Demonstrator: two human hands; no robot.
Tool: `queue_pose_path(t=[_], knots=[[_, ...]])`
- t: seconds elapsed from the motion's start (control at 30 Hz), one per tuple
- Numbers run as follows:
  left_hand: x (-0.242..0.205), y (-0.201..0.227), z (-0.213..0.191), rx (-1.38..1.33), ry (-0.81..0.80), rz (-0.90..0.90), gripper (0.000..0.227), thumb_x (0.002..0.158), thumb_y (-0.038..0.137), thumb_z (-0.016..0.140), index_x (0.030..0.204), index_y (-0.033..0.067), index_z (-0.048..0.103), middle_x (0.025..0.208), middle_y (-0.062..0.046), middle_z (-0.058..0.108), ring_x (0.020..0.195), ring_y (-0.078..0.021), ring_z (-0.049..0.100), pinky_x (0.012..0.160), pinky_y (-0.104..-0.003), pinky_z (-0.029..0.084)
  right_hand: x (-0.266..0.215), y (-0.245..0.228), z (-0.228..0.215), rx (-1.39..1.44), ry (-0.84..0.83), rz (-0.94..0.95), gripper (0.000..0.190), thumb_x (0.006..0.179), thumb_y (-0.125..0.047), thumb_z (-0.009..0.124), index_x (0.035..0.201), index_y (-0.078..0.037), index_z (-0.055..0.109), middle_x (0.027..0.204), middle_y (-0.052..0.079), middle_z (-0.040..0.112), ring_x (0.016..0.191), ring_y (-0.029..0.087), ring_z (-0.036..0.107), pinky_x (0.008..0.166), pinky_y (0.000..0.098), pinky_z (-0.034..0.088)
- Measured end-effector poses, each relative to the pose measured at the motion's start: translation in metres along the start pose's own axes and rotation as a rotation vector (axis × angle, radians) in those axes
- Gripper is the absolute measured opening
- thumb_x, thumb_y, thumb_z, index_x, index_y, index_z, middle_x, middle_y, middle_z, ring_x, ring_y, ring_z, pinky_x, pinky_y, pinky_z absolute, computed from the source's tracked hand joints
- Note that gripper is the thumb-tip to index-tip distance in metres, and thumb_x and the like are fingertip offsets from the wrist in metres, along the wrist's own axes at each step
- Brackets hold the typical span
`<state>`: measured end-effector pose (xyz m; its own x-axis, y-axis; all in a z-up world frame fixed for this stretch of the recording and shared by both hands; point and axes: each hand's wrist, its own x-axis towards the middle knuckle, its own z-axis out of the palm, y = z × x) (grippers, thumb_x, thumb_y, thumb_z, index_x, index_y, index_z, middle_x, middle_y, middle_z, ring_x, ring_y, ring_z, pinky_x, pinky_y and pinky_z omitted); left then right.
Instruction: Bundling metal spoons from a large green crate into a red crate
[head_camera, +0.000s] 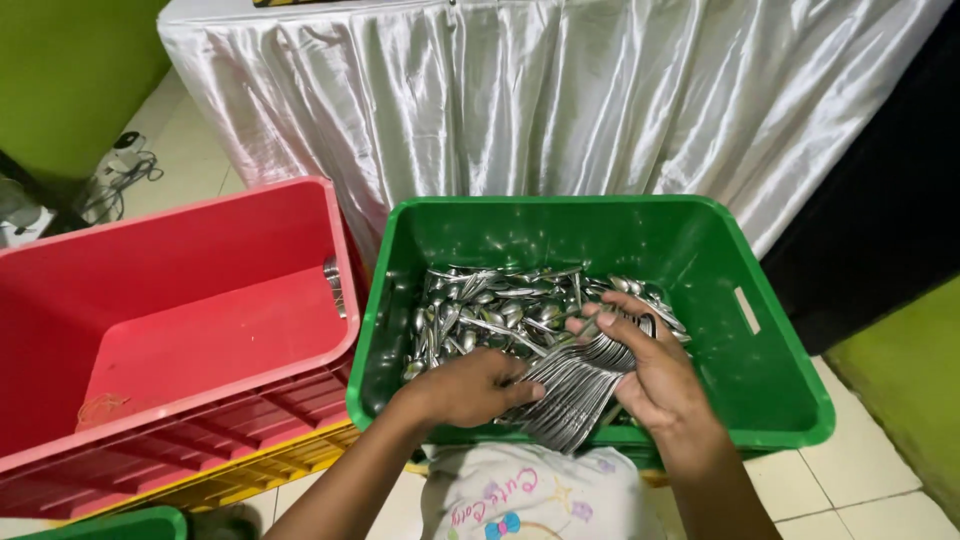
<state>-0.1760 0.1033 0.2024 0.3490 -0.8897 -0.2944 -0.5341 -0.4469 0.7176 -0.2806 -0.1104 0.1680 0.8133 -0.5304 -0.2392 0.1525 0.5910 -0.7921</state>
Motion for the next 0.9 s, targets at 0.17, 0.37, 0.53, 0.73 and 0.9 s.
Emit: queue_pose_path(t=[0.17,0.37,0.53,0.73,0.9], knots=[[-0.007,0.0,0.028,-0.204,-0.123,0.051,0.047,0.102,0.048,0.057,0.078,0.0075,0.062,0.064,-0.003,0.054,0.061,-0.0175,0.05,0.059,-0.032,0.041,-0.033,-0.012,-0.001,0.051,-0.094,-0.004,0.04,0.088,0.002,0.061,0.128,-0.003,0.056,0.117,0.024,0.066,0.107,0.042,0.069,0.088,0.0583,0.057],[-0.013,0.038,0.035,-0.012,-0.182,-0.139,0.048,0.098,0.05,0.049,0.103,0.0075,0.069,0.092,-0.004,0.069,0.078,-0.0171,0.063,0.072,-0.034,0.051,-0.052,-0.026,-0.004,0.032,-0.177,0.017,0.04,0.091,0.003,0.057,0.13,0.001,0.051,0.12,0.025,0.061,0.11,0.042,0.065,0.086,0.0573,0.058],[0.0,0.039,0.043,0.028,-0.19,-0.153,0.044,0.096,0.042,0.048,0.105,0.0054,0.07,0.093,-0.004,0.069,0.076,-0.0165,0.057,0.069,-0.033,0.048,-0.051,-0.029,-0.025,0.074,-0.195,0.042,0.035,0.09,0.004,0.058,0.125,0.0,0.055,0.118,0.022,0.065,0.106,0.041,0.068,0.088,0.0549,0.057],[0.026,0.02,0.097,-1.022,-0.641,0.135,0.054,0.114,0.03,0.041,0.154,-0.0066,0.045,0.131,-0.02,0.066,0.102,-0.0253,0.072,0.084,-0.029,0.059,-0.042,-0.018,-0.044,0.209,-0.256,0.04,0.038,0.087,-0.001,0.062,0.125,-0.001,0.056,0.113,0.022,0.063,0.102,0.036,0.066,0.085,0.053,0.058],[0.023,0.049,0.079,-0.12,-0.323,-0.129,0.053,0.102,0.055,0.038,0.098,0.015,0.072,0.083,0.0,0.068,0.067,-0.0143,0.059,0.06,-0.03,0.045,-0.045,-0.023,-0.037,0.162,-0.146,0.036,0.035,0.087,0.003,0.062,0.121,-0.001,0.056,0.116,0.026,0.065,0.101,0.039,0.066,0.08,0.0523,0.059]])
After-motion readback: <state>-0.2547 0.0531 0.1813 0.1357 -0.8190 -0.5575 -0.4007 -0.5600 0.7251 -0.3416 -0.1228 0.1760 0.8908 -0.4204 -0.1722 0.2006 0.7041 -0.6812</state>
